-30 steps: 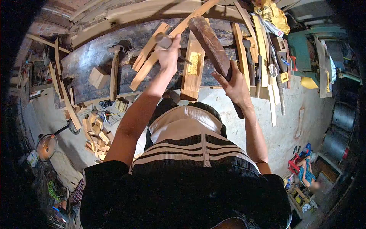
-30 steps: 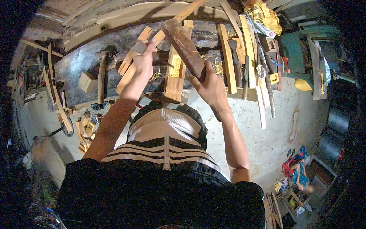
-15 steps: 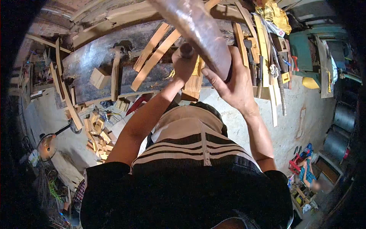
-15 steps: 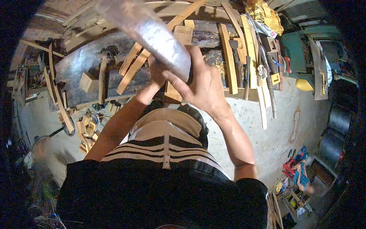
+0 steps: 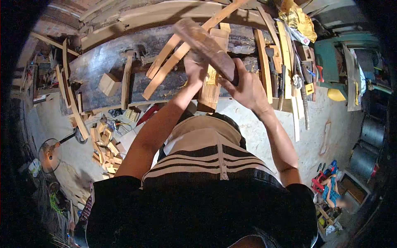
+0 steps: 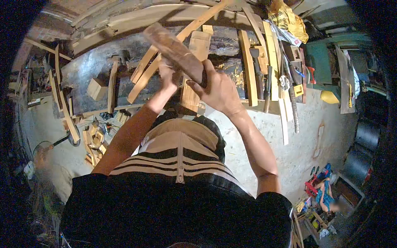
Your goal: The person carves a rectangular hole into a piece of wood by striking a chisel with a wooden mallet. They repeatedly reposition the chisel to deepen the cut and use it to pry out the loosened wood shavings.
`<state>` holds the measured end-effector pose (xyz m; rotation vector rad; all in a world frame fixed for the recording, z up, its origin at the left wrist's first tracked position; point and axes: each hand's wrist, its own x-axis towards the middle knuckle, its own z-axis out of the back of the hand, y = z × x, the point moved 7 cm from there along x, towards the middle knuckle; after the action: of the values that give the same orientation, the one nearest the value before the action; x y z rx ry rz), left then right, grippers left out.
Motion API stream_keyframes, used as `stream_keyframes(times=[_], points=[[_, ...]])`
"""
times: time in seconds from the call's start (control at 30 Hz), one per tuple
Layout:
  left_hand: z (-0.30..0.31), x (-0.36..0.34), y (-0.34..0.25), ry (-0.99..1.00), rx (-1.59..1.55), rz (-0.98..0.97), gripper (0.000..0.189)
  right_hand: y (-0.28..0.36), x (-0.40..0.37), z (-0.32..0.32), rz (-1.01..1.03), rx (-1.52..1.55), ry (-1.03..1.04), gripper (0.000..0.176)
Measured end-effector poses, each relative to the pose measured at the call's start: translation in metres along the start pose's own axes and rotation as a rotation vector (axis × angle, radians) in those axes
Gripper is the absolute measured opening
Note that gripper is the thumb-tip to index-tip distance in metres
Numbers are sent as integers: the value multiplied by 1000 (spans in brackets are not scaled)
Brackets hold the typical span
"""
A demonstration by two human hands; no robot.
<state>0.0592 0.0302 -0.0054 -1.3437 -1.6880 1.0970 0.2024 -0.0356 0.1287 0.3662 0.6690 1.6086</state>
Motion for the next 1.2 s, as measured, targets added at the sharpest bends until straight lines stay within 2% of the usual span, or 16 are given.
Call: stream_keyframes(times=[0.03, 0.07, 0.1, 0.17, 0.2, 0.23, 0.3, 0.33, 0.4, 0.5, 0.57, 0.6, 0.63, 0.7, 0.97, 1.2], points=[[9, 3, -2, -103, -124, 53, 8, -7, -2, -4, 32, 61, -51, 52], [25, 5, -5, -115, 210, 180, 9, -18, -5, -8, 9, 114, -94, 52], [41, 18, 8, -208, 153, 23, 10, -26, -7, -14, 8, 111, -97, 52], [52, 28, 6, -303, 91, 93, 12, -41, -12, -17, -9, 281, -166, 58], [61, 32, 13, -392, 36, 177, 13, -42, -14, -16, -127, 286, -48, 65], [64, 37, 14, -386, 36, 178, 13, -48, -17, -19, -129, 287, -53, 65], [89, 34, 24, -641, -46, 315, 17, -60, -22, -21, -70, 296, -164, 64], [98, 37, 31, -647, -62, 339, 18, -56, -23, -14, -72, 294, -170, 64], [98, 37, 34, -603, -95, 304, 19, -53, -32, -8, -196, 217, -96, 72], [89, 29, 24, -581, -115, 281, 21, -67, -36, -13, -261, 252, -115, 76], [71, 35, 7, -366, 25, 100, 25, -65, -35, -13, -242, 291, -114, 76], [48, 21, -20, -373, 37, 158, 23, -61, -34, -10, -230, 295, -116, 67], [49, 21, -16, -376, 34, 155, 23, -56, -34, -8, -220, 299, -120, 59], [38, 24, -16, -213, 129, 40, 20, -52, -32, -7, -241, 256, -97, 60], [29, 16, -7, -243, 195, -79, 19, -41, -29, -8, -190, 167, -91, 68], [14, 6, -24, -161, 360, 12, 24, -6, -11, 16, -13, 230, -165, 62]])
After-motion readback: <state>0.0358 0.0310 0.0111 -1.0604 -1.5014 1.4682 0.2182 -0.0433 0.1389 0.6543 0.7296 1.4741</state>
